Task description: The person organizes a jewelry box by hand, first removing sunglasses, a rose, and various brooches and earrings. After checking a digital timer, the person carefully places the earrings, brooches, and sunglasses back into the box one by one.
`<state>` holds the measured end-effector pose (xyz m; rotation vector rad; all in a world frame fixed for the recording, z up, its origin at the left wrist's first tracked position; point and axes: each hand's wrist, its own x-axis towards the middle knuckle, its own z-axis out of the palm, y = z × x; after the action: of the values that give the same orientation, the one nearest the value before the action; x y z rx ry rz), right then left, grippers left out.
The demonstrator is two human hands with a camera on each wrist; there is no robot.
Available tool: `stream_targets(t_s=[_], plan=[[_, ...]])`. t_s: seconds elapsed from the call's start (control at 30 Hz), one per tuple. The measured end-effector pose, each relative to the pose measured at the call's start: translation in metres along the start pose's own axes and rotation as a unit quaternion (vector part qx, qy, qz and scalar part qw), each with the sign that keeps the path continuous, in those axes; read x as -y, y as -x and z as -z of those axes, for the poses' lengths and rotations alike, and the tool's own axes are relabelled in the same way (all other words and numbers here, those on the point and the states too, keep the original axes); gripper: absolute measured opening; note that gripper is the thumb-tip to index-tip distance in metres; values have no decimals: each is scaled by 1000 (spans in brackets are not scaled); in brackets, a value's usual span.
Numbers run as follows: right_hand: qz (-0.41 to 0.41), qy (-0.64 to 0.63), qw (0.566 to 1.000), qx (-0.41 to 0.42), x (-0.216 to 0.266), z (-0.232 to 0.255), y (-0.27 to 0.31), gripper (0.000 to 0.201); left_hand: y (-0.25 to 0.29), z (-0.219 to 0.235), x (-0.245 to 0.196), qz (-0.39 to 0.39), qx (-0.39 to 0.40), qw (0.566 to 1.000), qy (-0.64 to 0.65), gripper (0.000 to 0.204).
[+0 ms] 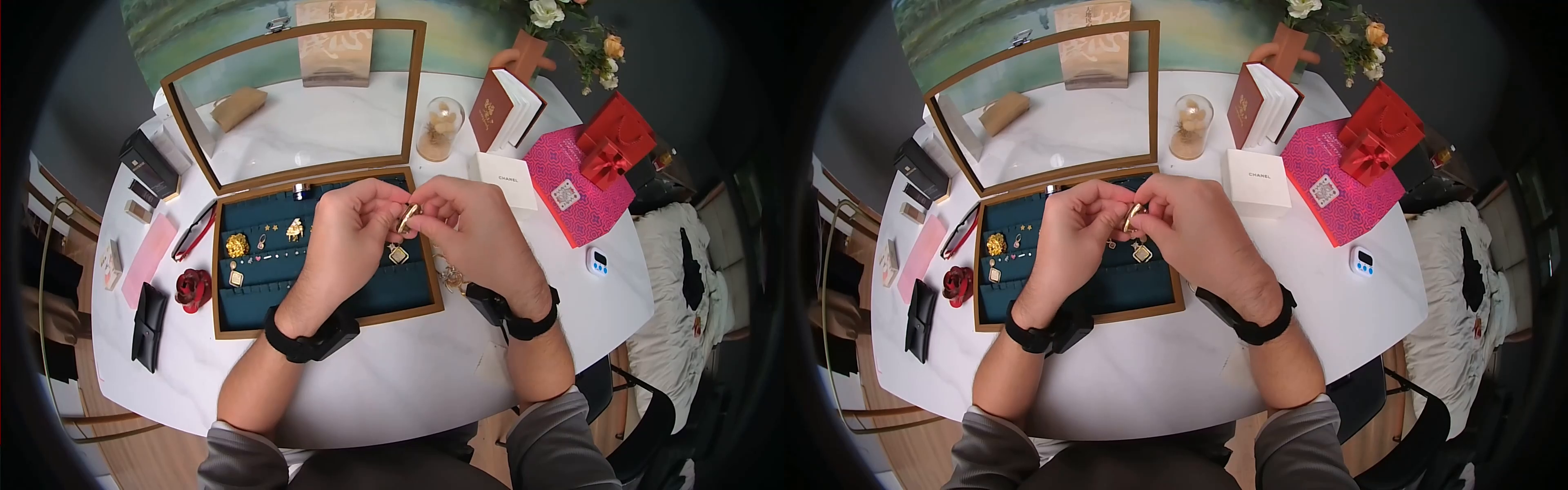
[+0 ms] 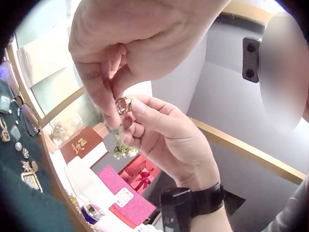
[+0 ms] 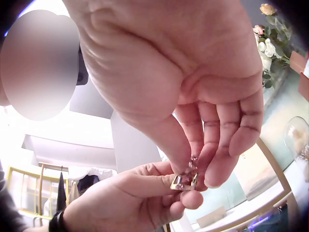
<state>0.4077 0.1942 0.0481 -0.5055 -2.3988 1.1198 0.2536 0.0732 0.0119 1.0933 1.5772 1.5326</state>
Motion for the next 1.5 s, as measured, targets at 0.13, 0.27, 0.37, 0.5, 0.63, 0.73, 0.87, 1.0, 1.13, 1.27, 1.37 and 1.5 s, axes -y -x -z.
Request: stream_targets(t_s=[0.13,0.27,0.37,0.5,0.63,0.73,0.87,1.0,1.13,1.27,1.37,1.5], plan=[[-28,4,999,-30,-6,0,-2,17,4,-8,-4,-29,14,994,102,27],[-39,-50,997,-44,-6,0,-2,18,7,-8,-7,-70,20,997,38,28],[-31,-62,997,-46,-5,0,-2,14,5,0,-5,-53,45,998,-5,36],[-52,-69,996,-35,-7,4,-2,13,4,5,-9,-42,36,998,39,32],[-1,-83,995,-57,-4,-1,0,13,3,8,-11,-59,24,996,69,25],[46,-75,994,-66,0,-4,-1,17,1,11,-10,-66,22,994,80,22],[83,-11,993,-84,5,-5,0,24,2,12,-13,-54,14,994,90,22],[99,26,990,-101,4,-6,0,24,3,8,-16,-59,10,992,111,26],[94,25,990,-105,4,-6,1,22,2,7,-11,-98,4,990,105,28],[114,19,988,-99,5,-7,1,20,2,8,-11,-93,-6,991,95,27],[110,12,989,-93,2,-8,1,18,2,8,-13,-88,-17,992,83,25],[101,16,991,-88,3,-10,1,17,2,8,-13,-71,-23,994,76,23]])
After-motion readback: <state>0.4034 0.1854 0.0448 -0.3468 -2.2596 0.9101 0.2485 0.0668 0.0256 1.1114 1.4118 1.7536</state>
